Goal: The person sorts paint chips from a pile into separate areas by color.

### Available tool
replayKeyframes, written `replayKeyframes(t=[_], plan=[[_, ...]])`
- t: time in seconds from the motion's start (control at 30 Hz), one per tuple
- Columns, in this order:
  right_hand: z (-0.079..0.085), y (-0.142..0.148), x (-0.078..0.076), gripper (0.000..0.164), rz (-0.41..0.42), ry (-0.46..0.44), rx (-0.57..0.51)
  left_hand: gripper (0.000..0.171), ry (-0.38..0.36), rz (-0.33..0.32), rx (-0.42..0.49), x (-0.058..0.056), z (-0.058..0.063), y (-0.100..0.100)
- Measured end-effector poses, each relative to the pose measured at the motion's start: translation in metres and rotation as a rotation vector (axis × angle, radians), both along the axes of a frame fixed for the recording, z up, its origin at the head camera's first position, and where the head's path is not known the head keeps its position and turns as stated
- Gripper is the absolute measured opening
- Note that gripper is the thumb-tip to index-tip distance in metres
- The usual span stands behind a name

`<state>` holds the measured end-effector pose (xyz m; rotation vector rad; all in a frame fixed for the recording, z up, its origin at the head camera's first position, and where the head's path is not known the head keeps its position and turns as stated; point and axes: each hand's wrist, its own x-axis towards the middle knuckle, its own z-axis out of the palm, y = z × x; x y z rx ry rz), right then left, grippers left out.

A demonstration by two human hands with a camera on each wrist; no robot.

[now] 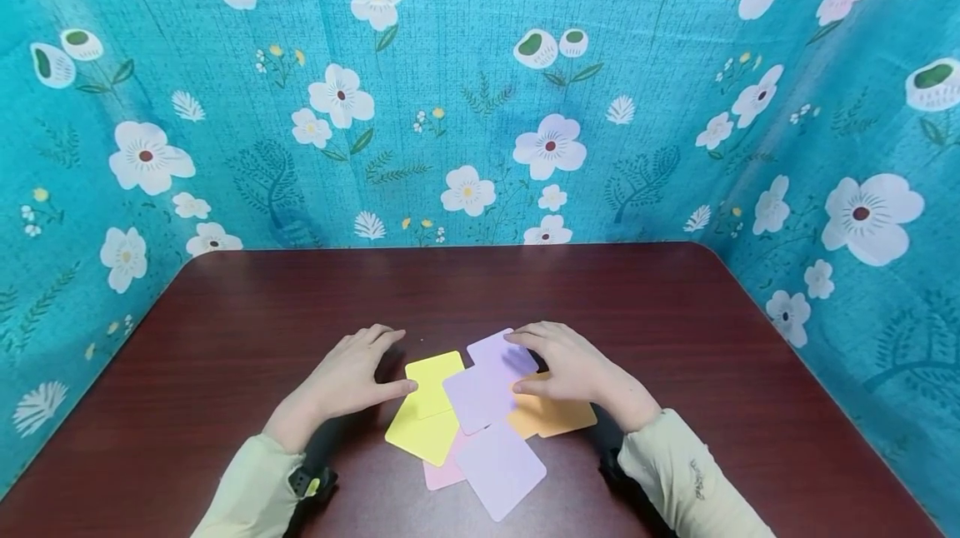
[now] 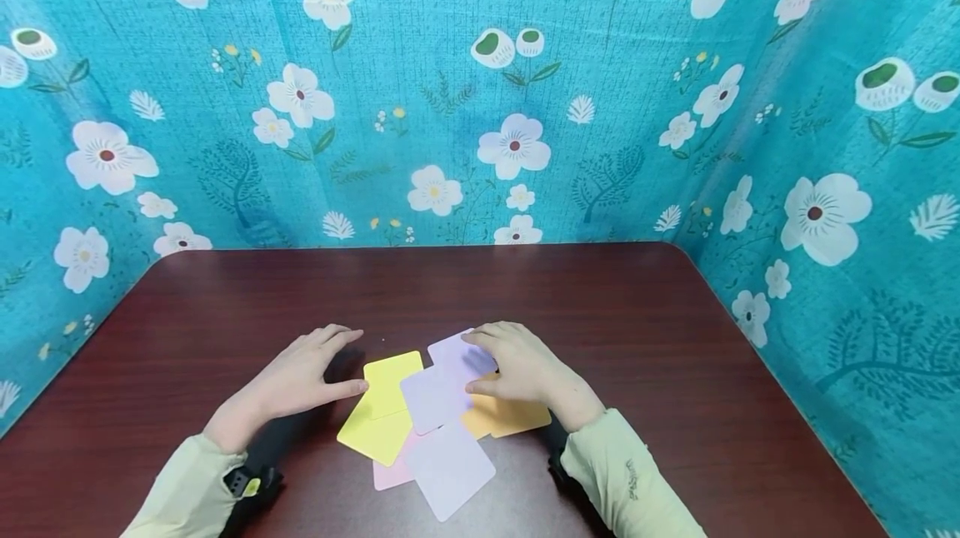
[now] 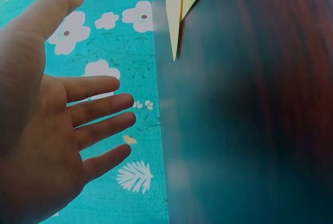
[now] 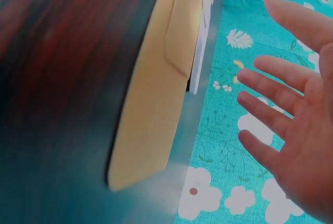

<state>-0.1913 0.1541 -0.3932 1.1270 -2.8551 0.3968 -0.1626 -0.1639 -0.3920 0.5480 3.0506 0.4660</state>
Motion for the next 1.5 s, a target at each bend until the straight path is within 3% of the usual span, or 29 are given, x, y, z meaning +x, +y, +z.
replayKeyframes(t=[0.23, 0.6, 1.0, 1.27, 1.5], plan=[[0.002, -0.009, 0.001, 0.062, 0.045, -0.04, 0.017, 0.074, 0.021, -0.04, -0.027, 0.002, 0.002, 0.012], [-0.002, -0.019, 0.004, 0.067, 0.043, -0.073, 0.079, 0.072, 0.005, -0.115, -0.055, 0.005, -0.004, 0.028], [-0.005, -0.028, 0.005, 0.071, 0.082, -0.141, 0.128, 0.063, 0.052, -0.24, -0.081, 0.007, -0.011, 0.047], [-0.007, -0.032, 0.005, 0.069, 0.094, -0.115, 0.137, 0.068, 0.007, -0.237, -0.115, 0.007, -0.015, 0.057], [-0.007, -0.035, 0.005, 0.064, 0.098, -0.116, 0.144, 0.074, 0.05, -0.237, -0.178, 0.008, -0.014, 0.066]])
